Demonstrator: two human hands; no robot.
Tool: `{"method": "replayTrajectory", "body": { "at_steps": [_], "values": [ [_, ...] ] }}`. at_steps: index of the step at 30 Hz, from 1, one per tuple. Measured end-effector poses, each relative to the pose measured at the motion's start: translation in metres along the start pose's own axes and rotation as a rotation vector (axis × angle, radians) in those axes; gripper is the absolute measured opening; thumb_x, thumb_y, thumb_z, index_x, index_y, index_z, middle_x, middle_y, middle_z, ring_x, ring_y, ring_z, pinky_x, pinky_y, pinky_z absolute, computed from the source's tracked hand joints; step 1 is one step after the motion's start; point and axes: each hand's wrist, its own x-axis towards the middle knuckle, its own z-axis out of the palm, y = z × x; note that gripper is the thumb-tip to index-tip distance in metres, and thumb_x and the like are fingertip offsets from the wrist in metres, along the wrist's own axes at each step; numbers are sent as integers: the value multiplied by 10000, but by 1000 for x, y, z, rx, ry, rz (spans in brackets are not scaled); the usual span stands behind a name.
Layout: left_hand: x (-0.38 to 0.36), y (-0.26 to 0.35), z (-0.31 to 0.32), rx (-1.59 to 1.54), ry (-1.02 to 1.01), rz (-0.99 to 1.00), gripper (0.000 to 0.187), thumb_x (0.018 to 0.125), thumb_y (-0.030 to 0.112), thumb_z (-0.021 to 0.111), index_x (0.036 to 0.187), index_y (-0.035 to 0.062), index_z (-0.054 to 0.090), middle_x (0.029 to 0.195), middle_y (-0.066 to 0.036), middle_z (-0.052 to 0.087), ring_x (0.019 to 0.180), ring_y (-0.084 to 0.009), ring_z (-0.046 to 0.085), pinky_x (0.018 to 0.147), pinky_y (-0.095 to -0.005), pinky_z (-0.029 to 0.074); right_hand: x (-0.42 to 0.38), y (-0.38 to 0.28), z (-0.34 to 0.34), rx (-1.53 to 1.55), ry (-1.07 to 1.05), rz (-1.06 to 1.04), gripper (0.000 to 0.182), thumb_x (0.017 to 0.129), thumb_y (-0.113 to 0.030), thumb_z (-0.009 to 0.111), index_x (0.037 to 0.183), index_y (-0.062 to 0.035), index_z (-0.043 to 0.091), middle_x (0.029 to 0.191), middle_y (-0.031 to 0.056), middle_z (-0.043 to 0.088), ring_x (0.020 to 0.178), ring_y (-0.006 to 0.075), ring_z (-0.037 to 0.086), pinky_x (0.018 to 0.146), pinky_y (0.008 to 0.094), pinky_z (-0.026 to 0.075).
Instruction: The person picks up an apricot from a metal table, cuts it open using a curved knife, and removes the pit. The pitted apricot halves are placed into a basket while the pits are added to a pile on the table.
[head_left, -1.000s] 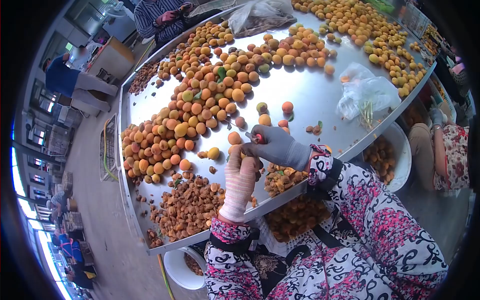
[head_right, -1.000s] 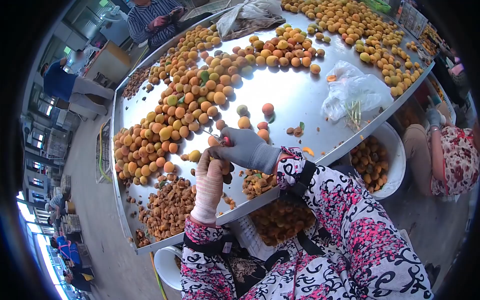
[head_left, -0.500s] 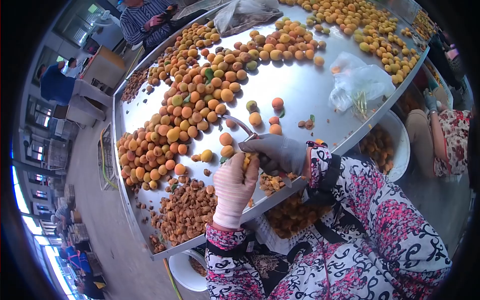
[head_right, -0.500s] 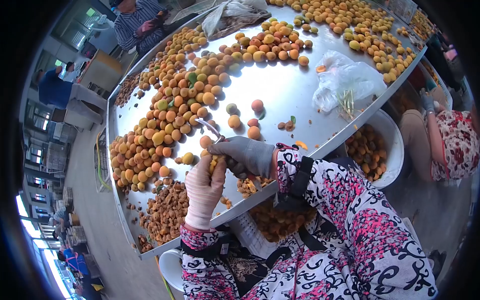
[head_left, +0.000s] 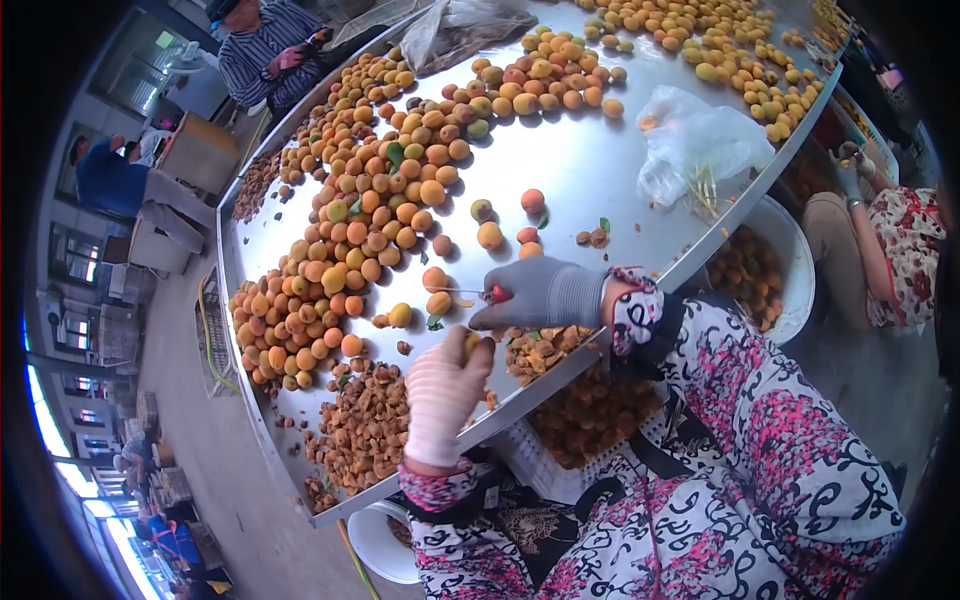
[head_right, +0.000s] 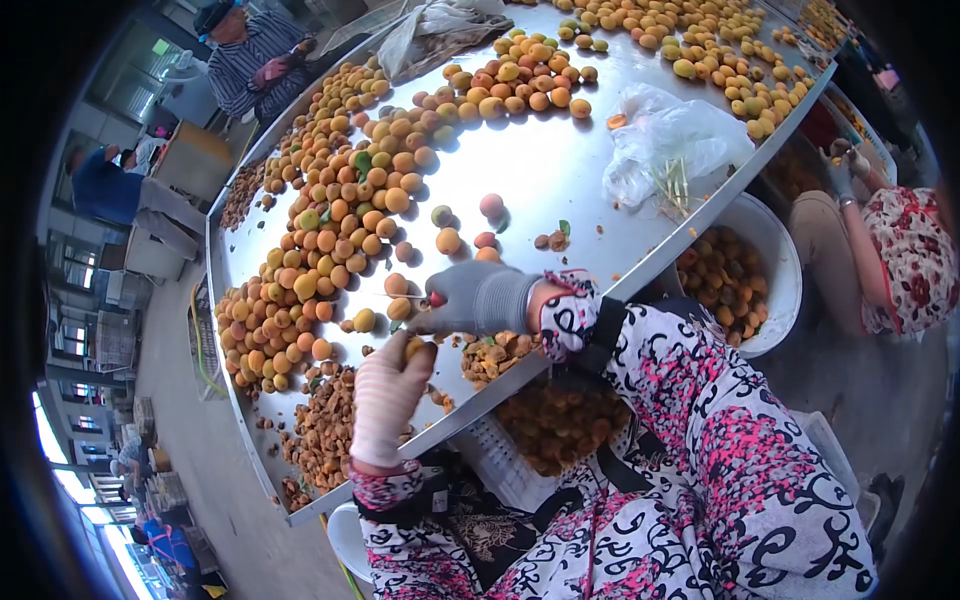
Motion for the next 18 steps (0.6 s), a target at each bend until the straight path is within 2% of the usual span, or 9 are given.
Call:
{"method": "replayTrajectory", "body": {
  "at_steps": [3,4,5,7,8,9,11,15,18],
  "values": [
    [-7,-1,-20,-725,-168,-279,256,836,265,558,1015,85,587,676,-17,565,576,-130,507,545,-250,404,4,21,-16,202,165,-223,597,789,-582,539,871,6,600,749,138,593,759,229,602,728,301,468],
    [-11,1,-27,-854,-225,-320,235,850,221,539,1047,98,578,749,43,526,631,-42,440,559,-177,362,12,25,-23,410,81,47,501,799,-522,574,838,-23,597,666,75,548,692,145,566,680,260,460],
    [-14,5,-27,-853,-225,-320,235,850,221,539,1047,98,578,749,43,526,631,-42,440,559,-177,362,8,18,-32,395,213,94,387,815,-429,603,810,-42,583,629,20,508,587,86,507,628,229,441],
    [-17,17,-19,-904,-343,-250,264,839,209,541,1039,41,574,763,-6,555,669,-65,482,538,-160,354,-5,6,-43,795,369,123,327,822,-372,610,817,-47,571,625,7,507,510,65,474,554,207,435],
    [-18,17,-9,-728,-421,-64,270,833,183,539,1065,45,562,781,-5,557,700,-65,487,570,-176,382,-4,10,-45,800,376,122,327,822,-372,610,817,-47,571,625,7,507,510,65,474,554,207,435],
    [-16,22,-4,-881,-615,-232,256,832,137,533,1069,46,559,819,-4,560,740,-74,509,632,-203,425,-1,17,-46,908,461,105,324,824,-366,609,818,-46,560,605,7,498,463,63,449,482,207,414],
    [-18,34,11,-645,-726,-72,280,816,110,541,1089,49,557,838,2,558,767,-83,511,680,-218,433,-3,22,-55,1013,551,86,321,826,-360,608,819,-45,548,585,6,489,416,61,425,410,207,393],
    [-19,38,38,-665,-703,40,325,805,109,547,1120,30,544,936,-29,563,800,-105,519,709,-228,434,-13,21,-69,1191,635,65,294,844,-336,582,807,-53,511,515,-19,433,336,50,353,279,206,271],
    [-12,30,45,-1508,-705,-368,520,782,111,526,1274,14,388,1093,-89,519,1016,-215,513,873,-303,435,-16,24,-68,1206,561,27,279,854,-326,559,836,-57,488,521,-34,411,315,41,312,301,193,263]
  ]
}}
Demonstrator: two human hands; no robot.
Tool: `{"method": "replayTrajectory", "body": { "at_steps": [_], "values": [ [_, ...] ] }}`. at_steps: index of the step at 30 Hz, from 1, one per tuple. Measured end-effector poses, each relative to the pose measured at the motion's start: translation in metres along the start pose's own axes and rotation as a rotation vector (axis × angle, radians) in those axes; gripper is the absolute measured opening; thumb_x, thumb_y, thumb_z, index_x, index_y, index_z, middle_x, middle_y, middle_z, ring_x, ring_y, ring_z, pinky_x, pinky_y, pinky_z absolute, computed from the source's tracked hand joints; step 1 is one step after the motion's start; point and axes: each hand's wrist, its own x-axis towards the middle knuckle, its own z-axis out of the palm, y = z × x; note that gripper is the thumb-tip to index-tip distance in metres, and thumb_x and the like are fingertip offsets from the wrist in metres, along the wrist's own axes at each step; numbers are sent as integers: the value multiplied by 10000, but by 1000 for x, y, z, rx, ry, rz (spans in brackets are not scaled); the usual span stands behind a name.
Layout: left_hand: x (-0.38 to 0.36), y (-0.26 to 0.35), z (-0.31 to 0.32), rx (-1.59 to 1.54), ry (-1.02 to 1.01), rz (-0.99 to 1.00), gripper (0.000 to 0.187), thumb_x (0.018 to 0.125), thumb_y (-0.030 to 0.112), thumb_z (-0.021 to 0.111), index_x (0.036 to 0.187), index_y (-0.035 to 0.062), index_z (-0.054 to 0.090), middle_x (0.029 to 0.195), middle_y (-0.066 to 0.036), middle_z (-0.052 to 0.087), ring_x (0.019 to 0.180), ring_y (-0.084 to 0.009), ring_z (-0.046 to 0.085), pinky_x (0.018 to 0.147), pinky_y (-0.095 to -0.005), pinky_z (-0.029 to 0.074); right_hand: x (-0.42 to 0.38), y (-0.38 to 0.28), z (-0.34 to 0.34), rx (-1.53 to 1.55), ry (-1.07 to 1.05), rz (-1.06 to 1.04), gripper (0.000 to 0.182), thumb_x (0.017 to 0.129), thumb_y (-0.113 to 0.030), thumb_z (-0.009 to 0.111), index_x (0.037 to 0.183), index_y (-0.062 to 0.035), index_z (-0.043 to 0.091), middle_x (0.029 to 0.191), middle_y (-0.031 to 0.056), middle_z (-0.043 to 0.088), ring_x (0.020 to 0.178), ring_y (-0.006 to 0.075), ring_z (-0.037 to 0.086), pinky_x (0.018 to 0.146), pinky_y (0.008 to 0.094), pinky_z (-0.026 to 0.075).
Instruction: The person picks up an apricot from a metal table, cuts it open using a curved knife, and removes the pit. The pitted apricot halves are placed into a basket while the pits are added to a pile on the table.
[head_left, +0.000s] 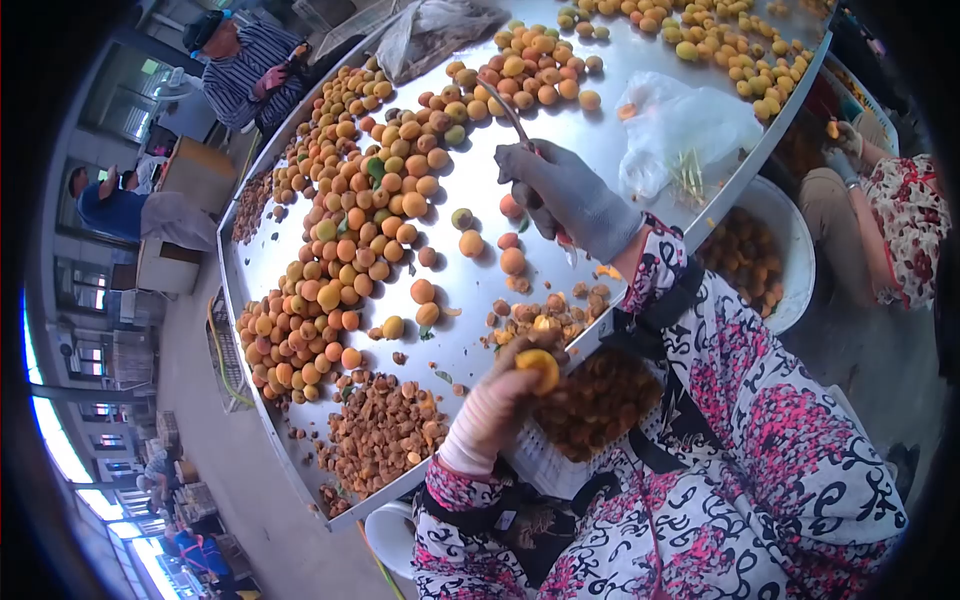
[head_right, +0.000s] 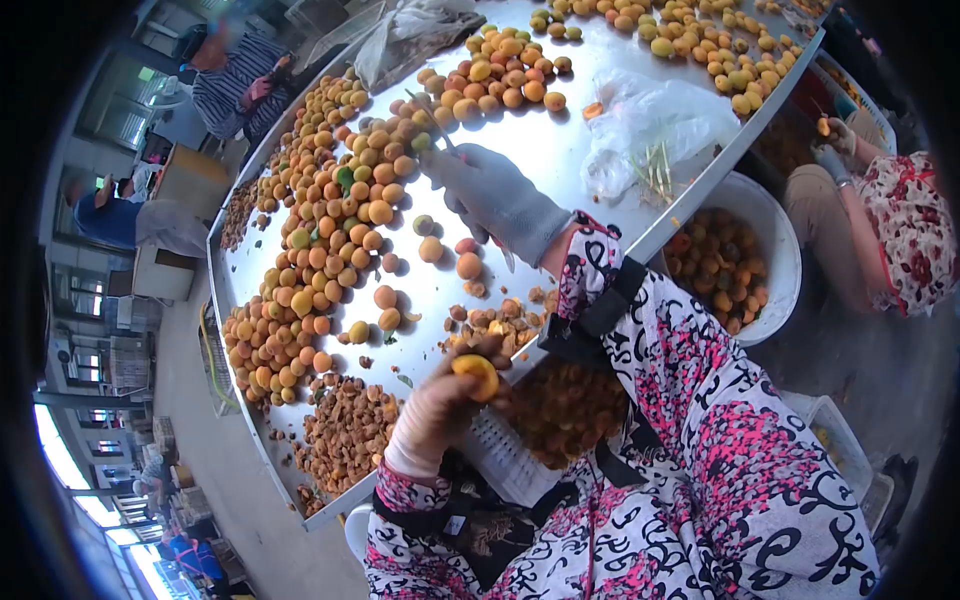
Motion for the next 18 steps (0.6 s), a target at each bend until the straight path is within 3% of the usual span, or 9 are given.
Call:
{"method": "replayTrajectory", "body": {
  "at_steps": [1,3,7,10,11,13,14,17,18],
  "values": [
    [-1,2,0,-93,0,11,572,796,163,546,1311,11,348,1107,-112,517,1046,-241,505,893,-357,440,0,0,-1,-27,-10,-29,286,853,-334,560,832,-58,488,516,-36,408,317,41,311,304,194,269],
    [0,-4,0,-231,-11,115,637,801,274,595,1308,-18,345,1198,-168,497,1007,-270,522,831,-373,446,2,1,-1,-43,-18,-51,292,853,-342,562,829,-60,488,511,-38,405,318,40,311,308,196,276],
    [-3,-10,-5,-396,-27,76,690,810,354,598,1326,-14,325,1173,-166,512,1041,-277,515,847,-382,439,2,4,-1,-58,-5,-84,309,849,-354,567,825,-55,492,512,-35,407,330,42,321,312,196,284],
    [-13,-12,-2,6,-1,32,644,837,356,555,1314,-19,338,1185,-142,515,1071,-286,519,935,-373,390,6,4,1,-61,-45,-74,320,846,-359,573,828,-48,498,523,-33,417,340,42,337,324,190,297],
    [-14,-12,4,595,117,58,533,844,246,536,1290,-1,383,1173,-139,530,1043,-289,536,919,-327,393,5,4,3,-74,-40,-89,321,846,-358,574,830,-46,500,530,-33,422,347,42,345,331,188,303],
    [-24,-4,15,1358,124,175,504,839,233,538,1280,29,402,1117,-205,549,1000,-325,558,870,-384,432,3,6,9,-89,-50,-108,322,846,-357,575,833,-43,503,537,-34,428,354,41,353,338,185,309],
    [-23,1,12,1436,238,355,452,832,209,551,1236,36,445,1075,-235,558,957,-346,576,831,-390,452,1,6,12,-120,-46,-98,314,849,-350,572,832,-44,505,546,-32,433,358,40,353,343,184,310],
    [-14,34,-20,1117,513,332,388,831,198,555,1169,14,500,1034,-211,580,896,-354,580,788,-378,468,4,12,12,-234,-74,-95,366,855,-394,553,850,-28,538,609,-11,501,494,60,467,456,215,393],
    [-6,47,-41,1238,623,344,410,827,226,563,1176,20,497,1051,-205,576,919,-352,570,812,-383,456,3,15,15,-232,-91,-39,374,858,-395,547,865,-21,542,616,-4,512,520,62,483,479,216,405]
  ]
}}
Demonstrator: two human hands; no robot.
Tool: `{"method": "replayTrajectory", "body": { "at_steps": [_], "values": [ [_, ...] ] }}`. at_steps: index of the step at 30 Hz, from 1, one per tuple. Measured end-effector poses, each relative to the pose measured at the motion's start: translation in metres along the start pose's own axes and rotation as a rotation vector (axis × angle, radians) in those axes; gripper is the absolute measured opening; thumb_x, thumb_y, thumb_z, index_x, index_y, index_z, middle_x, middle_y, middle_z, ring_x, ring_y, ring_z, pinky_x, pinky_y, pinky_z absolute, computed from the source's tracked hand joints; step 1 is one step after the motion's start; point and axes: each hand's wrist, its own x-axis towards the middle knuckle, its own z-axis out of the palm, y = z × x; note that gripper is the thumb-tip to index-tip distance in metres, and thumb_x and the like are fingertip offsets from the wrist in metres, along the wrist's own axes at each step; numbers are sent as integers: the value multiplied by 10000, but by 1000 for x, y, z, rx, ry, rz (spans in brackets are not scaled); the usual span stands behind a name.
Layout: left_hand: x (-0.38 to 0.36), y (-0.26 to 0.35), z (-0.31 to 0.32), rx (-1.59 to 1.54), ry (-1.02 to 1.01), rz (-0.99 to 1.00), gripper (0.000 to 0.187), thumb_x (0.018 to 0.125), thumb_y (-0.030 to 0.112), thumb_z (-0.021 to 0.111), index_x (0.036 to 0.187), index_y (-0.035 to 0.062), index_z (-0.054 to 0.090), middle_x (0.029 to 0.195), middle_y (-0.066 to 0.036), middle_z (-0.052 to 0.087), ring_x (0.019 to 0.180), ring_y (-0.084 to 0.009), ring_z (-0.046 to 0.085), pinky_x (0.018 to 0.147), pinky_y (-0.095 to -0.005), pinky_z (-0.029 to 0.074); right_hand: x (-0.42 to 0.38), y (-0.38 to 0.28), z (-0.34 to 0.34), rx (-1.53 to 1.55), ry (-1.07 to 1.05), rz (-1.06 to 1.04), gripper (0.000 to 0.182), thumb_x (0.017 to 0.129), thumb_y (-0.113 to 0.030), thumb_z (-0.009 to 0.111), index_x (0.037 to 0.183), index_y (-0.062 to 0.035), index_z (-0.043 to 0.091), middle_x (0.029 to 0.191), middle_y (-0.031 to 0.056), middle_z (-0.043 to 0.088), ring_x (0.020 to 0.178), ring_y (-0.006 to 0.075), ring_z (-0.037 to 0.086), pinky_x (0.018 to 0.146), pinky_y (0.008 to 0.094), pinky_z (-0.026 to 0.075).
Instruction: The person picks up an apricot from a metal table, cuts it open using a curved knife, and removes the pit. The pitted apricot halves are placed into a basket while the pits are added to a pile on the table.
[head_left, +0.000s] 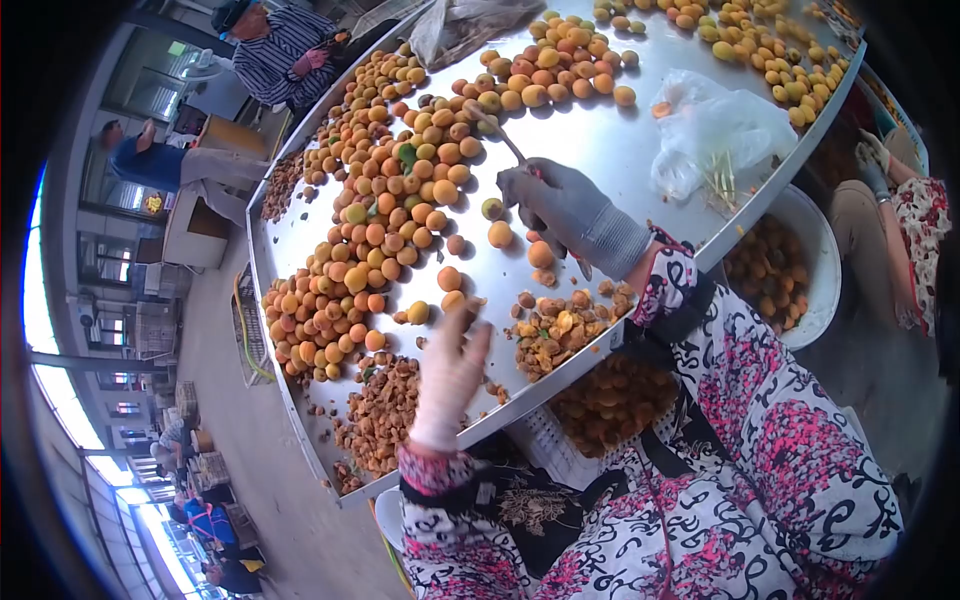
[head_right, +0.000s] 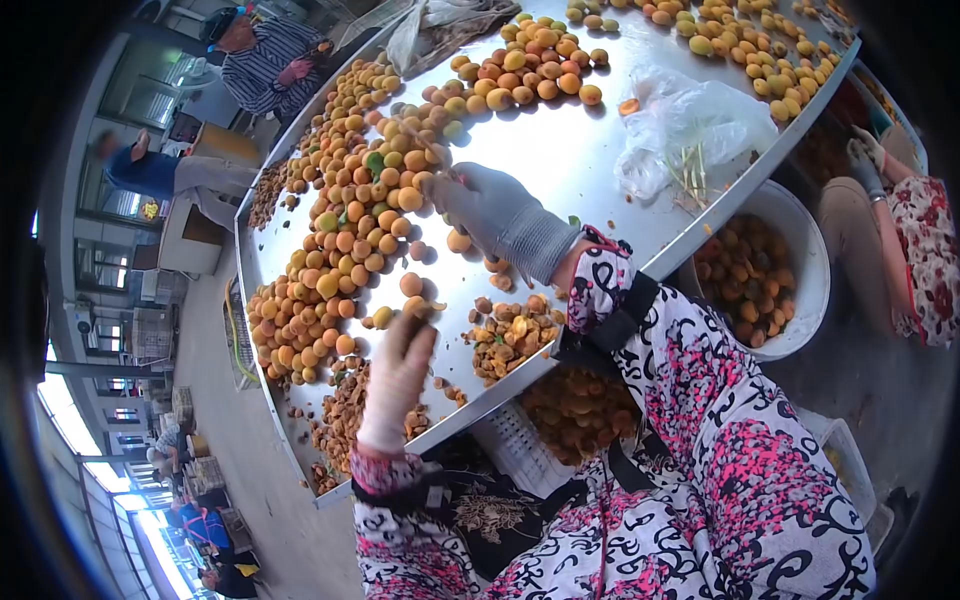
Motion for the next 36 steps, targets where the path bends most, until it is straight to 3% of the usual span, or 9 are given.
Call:
{"method": "replayTrajectory", "body": {
  "at_steps": [3,7,13,15,19,23,32,34,36],
  "values": [
    [42,-33,-8,556,281,-39,500,801,334,587,1190,36,487,1119,-183,556,1029,-353,514,890,-411,403,-4,6,7,-29,-58,41,396,859,-406,541,882,-11,549,634,12,535,566,70,513,513,212,423],
    [80,-37,2,804,280,-171,534,765,438,589,1136,60,520,1125,-167,553,1080,-317,487,901,-391,376,-11,17,21,-116,-126,-14,342,866,-392,537,844,-51,556,613,-24,488,532,38,455,470,173,365],
    [77,-50,4,768,242,-199,428,762,376,619,1064,77,572,1024,-137,586,1007,-277,524,878,-380,387,-11,36,24,-333,-145,96,389,839,-419,545,871,-31,561,678,-8,514,555,59,474,523,208,403],
    [54,-38,-1,-104,158,-52,445,793,213,610,1190,50,495,1056,-130,561,979,-239,544,850,-330,427,-11,42,29,-334,-153,105,388,846,-410,539,881,-24,562,684,-10,510,551,59,474,527,202,405],
    [0,4,-13,-941,-54,27,572,790,41,564,1317,27,342,1151,-101,467,1018,-180,512,897,-307,430,-21,42,44,-261,-242,110,347,867,-381,526,854,-35,545,656,-10,506,534,56,472,476,204,390],
    [-20,2,-6,-1064,-71,72,632,772,28,564,1349,28,306,1201,-91,456,1077,-182,482,944,-325,396,-37,34,58,-187,-366,231,340,877,-371,529,912,-33,535,671,-4,517,566,48,487,506,197,397],
    [-34,4,-17,-1042,-35,61,571,822,128,572,1329,19,335,1109,-92,516,1005,-171,521,925,-311,389,-39,43,62,-242,-350,41,275,891,-297,535,968,-33,537,733,17,539,658,79,524,594,232,428],
    [-37,9,-23,-1039,86,80,537,807,66,595,1294,32,371,1057,-73,520,967,-169,527,901,-300,406,-47,40,63,-486,-315,-239,327,883,-370,526,916,-45,511,680,99,590,668,251,617,610,328,468],
    [-35,2,-24,-1041,166,96,511,813,63,591,1277,33,380,1056,-75,518,971,-170,528,898,-297,410,-54,41,66,-585,-347,-281,318,889,-372,512,909,-54,502,683,120,591,680,296,610,604,358,468]
  ]
}}
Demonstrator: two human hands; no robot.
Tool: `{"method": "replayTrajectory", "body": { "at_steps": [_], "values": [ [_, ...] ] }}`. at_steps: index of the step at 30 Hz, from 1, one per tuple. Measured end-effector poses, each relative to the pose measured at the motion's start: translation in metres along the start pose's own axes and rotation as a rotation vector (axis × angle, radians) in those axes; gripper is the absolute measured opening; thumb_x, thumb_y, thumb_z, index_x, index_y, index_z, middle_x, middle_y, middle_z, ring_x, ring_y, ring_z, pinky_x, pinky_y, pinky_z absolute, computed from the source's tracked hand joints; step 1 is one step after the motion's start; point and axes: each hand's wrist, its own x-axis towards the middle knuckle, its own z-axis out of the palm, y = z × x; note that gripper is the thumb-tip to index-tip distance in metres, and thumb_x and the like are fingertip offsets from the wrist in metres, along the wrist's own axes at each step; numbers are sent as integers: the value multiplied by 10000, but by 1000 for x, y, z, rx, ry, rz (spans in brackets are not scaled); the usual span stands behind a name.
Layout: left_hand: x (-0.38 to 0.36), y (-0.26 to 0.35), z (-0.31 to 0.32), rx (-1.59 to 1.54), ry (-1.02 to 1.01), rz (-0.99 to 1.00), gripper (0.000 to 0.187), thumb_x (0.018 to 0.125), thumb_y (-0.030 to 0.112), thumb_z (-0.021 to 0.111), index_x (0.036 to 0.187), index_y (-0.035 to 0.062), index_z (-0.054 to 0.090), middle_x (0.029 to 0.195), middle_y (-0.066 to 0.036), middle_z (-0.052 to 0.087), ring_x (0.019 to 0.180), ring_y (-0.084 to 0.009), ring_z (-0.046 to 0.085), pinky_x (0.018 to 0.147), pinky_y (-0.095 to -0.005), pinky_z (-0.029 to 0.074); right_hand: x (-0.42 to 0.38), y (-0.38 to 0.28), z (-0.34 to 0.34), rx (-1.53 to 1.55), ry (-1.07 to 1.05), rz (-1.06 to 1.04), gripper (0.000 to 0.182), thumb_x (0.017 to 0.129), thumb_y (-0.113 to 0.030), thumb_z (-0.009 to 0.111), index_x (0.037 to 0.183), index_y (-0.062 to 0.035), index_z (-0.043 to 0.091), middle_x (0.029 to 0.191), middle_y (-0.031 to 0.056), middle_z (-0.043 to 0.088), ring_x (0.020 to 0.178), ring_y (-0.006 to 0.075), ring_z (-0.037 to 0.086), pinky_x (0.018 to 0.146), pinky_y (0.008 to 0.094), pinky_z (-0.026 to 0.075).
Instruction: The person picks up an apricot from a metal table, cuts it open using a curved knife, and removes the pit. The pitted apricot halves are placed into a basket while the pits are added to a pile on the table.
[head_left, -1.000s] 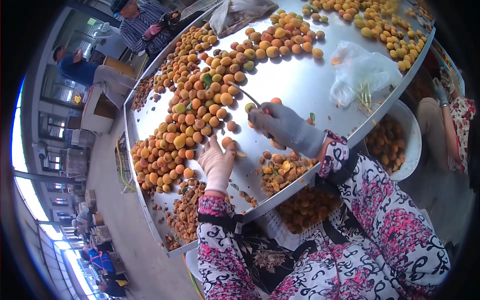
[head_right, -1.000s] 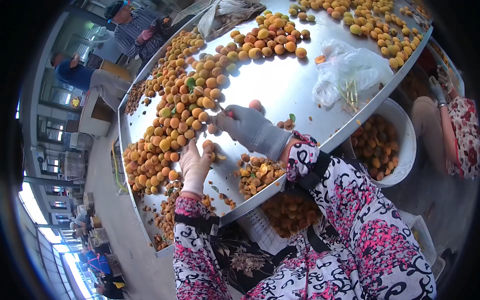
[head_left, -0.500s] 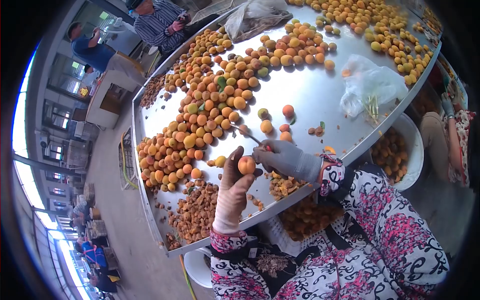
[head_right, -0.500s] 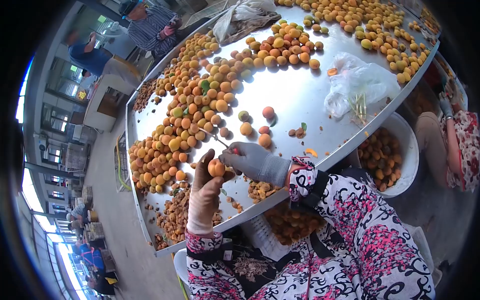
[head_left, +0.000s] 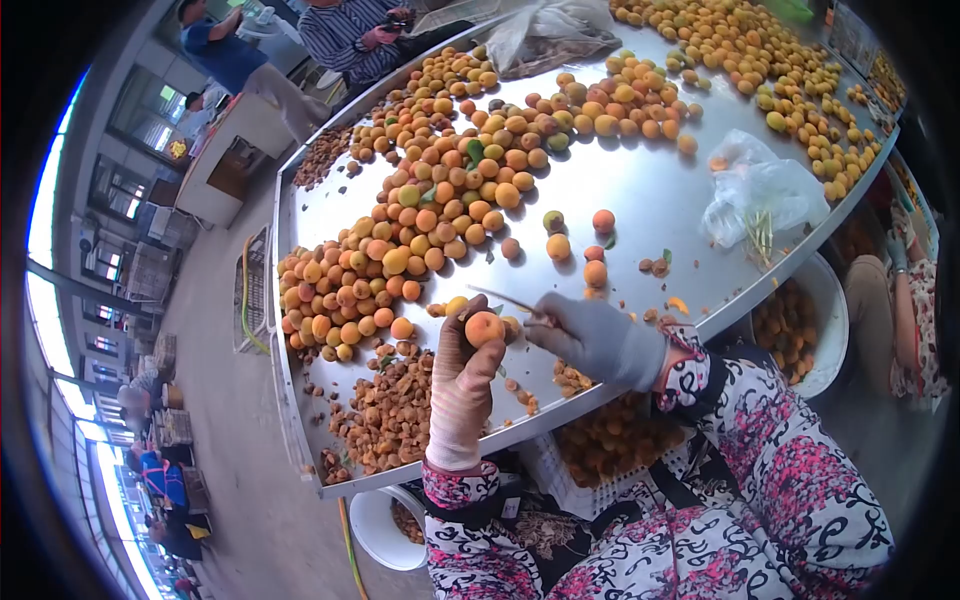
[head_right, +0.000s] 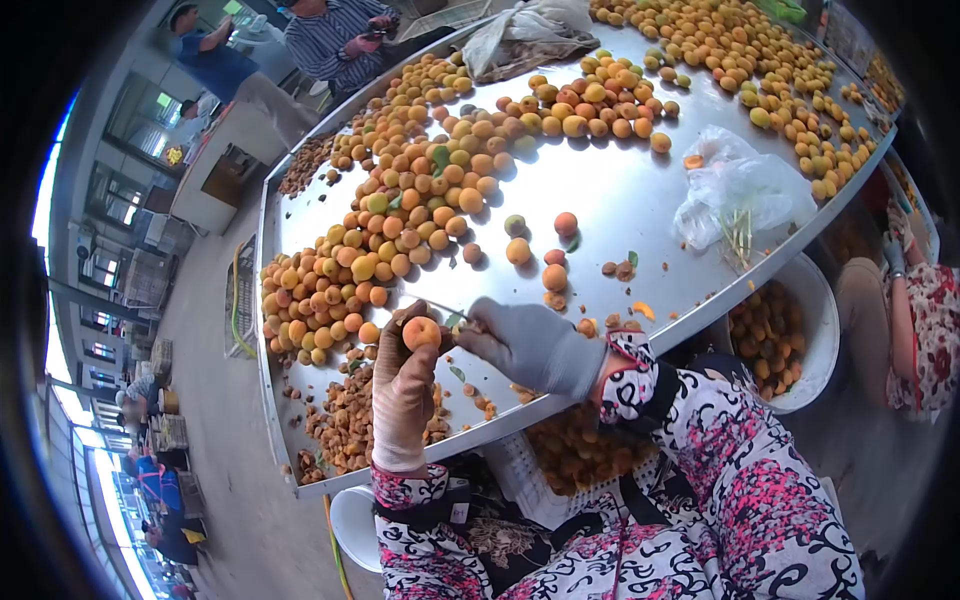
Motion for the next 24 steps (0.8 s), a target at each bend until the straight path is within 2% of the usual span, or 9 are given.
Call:
{"method": "replayTrajectory", "body": {
  "at_steps": [2,7,9,13,15,17,19,23,24],
  "values": [
    [3,-3,-2,-47,75,72,435,827,55,582,1227,41,412,1070,-81,514,967,-166,534,889,-283,419,-5,-10,2,-203,-57,3,305,910,-373,463,951,-73,497,708,147,598,688,342,605,588,405,469],
    [7,4,-4,1,69,91,438,836,55,566,1242,39,401,1081,-79,516,968,-156,531,895,-282,417,-8,-11,8,-189,-86,45,298,902,-361,476,954,-71,517,711,127,592,671,332,606,594,379,460],
    [7,6,-1,2,90,86,426,847,66,552,1242,35,397,1087,-77,512,952,-156,538,893,-281,415,-9,-10,9,-150,-89,-8,324,924,-367,433,1044,-70,483,697,171,590,679,343,604,579,410,468],
    [13,-5,0,15,99,87,421,860,91,540,1248,29,391,1045,-80,534,932,-164,545,876,-282,422,-10,-12,19,11,-102,154,294,905,-331,479,929,-40,515,716,177,576,704,351,593,599,379,444],
    [14,-13,10,-139,91,83,428,878,165,554,1242,14,388,989,-87,560,922,-177,555,848,-295,439,-12,-4,32,156,-42,209,302,903,-322,483,943,-25,514,729,200,570,717,366,585,599,396,435],
    [13,-26,20,-274,171,-24,500,902,357,521,1197,-24,389,909,-109,593,901,-212,579,815,-331,456,-9,11,44,86,12,185,335,905,-342,474,968,-17,517,751,204,581,736,374,589,611,404,444],
    [18,-36,17,-382,174,-71,484,907,397,493,1143,-21,429,843,-111,611,905,-230,580,811,-335,452,-6,14,47,24,26,125,351,908,-377,452,979,-35,493,692,217,580,711,393,587,604,450,453],
    [26,-35,19,-282,216,-15,487,894,452,490,1065,-4,472,807,-113,621,904,-235,581,802,-328,449,-2,5,30,13,-34,145,384,914,-397,421,1032,-37,487,730,228,585,745,395,587,652,458,460],
    [26,-33,26,-392,246,-77,501,880,479,493,1030,1,484,803,-131,623,906,-252,580,821,-347,452,-1,4,31,14,-31,147,384,914,-397,421,1032,-37,487,730,228,585,745,395,587,652,458,460]
  ]
}}
